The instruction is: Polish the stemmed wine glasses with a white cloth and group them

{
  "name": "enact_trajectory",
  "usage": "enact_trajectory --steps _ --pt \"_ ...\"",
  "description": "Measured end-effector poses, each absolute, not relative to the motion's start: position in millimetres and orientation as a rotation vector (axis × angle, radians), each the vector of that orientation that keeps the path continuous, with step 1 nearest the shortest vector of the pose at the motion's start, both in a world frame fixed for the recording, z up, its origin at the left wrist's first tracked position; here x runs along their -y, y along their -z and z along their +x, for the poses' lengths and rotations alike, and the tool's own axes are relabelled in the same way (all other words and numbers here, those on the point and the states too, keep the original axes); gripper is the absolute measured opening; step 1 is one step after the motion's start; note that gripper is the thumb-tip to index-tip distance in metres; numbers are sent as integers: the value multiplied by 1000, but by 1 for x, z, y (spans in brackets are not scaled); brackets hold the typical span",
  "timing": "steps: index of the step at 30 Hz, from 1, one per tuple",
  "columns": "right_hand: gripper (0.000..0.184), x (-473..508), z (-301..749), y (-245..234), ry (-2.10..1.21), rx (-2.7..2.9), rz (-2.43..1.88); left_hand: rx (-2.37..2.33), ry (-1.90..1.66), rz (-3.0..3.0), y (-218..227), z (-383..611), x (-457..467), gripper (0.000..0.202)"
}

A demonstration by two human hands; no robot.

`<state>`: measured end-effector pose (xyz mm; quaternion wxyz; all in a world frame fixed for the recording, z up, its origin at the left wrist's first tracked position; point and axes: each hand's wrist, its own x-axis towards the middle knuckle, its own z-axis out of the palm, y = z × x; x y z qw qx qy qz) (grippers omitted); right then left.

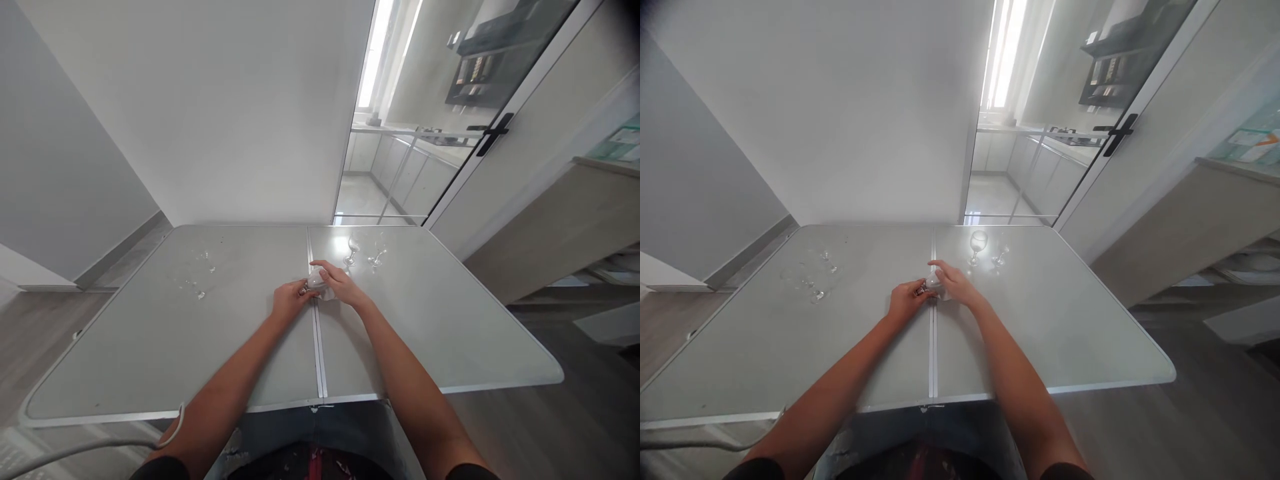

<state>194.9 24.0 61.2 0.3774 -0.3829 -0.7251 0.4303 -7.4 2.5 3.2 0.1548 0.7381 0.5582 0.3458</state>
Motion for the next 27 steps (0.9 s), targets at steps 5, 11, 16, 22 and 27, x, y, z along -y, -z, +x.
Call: enact_trajectory --steps 5,11,16,22,27 --pt "57 -26 200 -57 -1288 1566 -902 -1490 -1096 2018 -9 -6 0 32" --pt "66 -35 197 -50 -1142 1081 -825 -1448 -1374 1677 -13 -5 1 39" --pt "51 -33 186 -47 -1265 1076 -778 -1137 -1281 1626 -12 -4 3 44" --pt "39 -27 177 -40 -1543 1095 -743 -938 -1096 1554 -9 -2 4 52" --pt "38 -23 163 -36 -1260 1065 -739 -995 -1210 1256 -9 -2 -3 62"
